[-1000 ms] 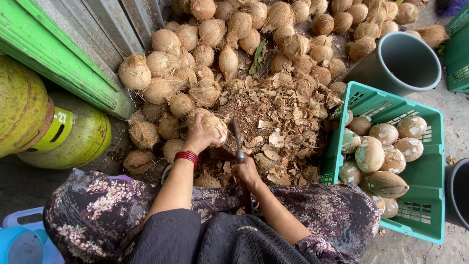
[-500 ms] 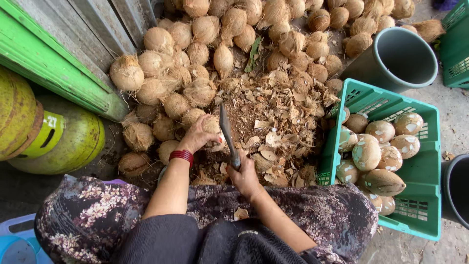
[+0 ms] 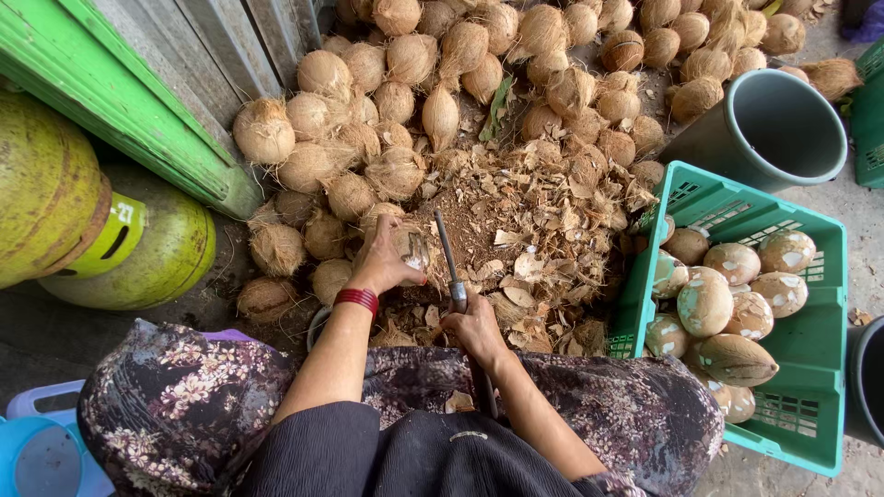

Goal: The person sits on the ground and uses a long metal tool to peel the husk off a coconut. They repeatedly strike and scrape the coconut to remove the outer layer, then place the peeled coconut into a green crate.

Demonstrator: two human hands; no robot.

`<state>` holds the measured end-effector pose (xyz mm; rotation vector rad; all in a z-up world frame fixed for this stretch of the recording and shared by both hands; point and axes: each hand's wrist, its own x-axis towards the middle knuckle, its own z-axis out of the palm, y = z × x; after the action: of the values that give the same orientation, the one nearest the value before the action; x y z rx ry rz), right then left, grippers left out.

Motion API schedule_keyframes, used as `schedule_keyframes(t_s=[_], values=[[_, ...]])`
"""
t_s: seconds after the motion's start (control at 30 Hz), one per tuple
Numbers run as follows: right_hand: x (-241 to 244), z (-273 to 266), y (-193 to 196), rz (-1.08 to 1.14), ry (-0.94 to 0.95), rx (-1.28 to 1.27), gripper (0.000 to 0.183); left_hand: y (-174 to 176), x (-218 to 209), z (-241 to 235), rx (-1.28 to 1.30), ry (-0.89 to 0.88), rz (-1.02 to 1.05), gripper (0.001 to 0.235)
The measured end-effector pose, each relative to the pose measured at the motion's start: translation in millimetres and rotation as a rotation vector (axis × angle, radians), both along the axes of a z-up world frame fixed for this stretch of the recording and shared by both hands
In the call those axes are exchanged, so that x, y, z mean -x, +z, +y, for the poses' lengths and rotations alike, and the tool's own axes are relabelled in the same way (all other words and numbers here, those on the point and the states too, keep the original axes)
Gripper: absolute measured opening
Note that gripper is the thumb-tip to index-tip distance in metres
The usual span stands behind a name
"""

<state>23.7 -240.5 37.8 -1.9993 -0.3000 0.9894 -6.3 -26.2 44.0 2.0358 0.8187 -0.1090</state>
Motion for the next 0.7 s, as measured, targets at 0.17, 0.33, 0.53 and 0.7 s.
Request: schedule_keyframes(t_s=[0.17,0.33,0.53,0.7], values=[[21,6,10,-0.027,-0.087,-0.218,0.016,9,-16,-4,0.03,-0.025,0.151,0.113],[6,25,-10,0.271,-0.236,0.012,0.019,0,-29,-5,-0.285,-0.172,0.229,0.122],[2,17,-1,0.216,-0.085,-0.068,0.01,-14,-17,-8,-0.122,-0.112,0.055,0.121],[3,-3,34,0.085,-0.032,-0.136,0.012,-6,-16,-1,-0.017,-0.068,0.083,0.113]])
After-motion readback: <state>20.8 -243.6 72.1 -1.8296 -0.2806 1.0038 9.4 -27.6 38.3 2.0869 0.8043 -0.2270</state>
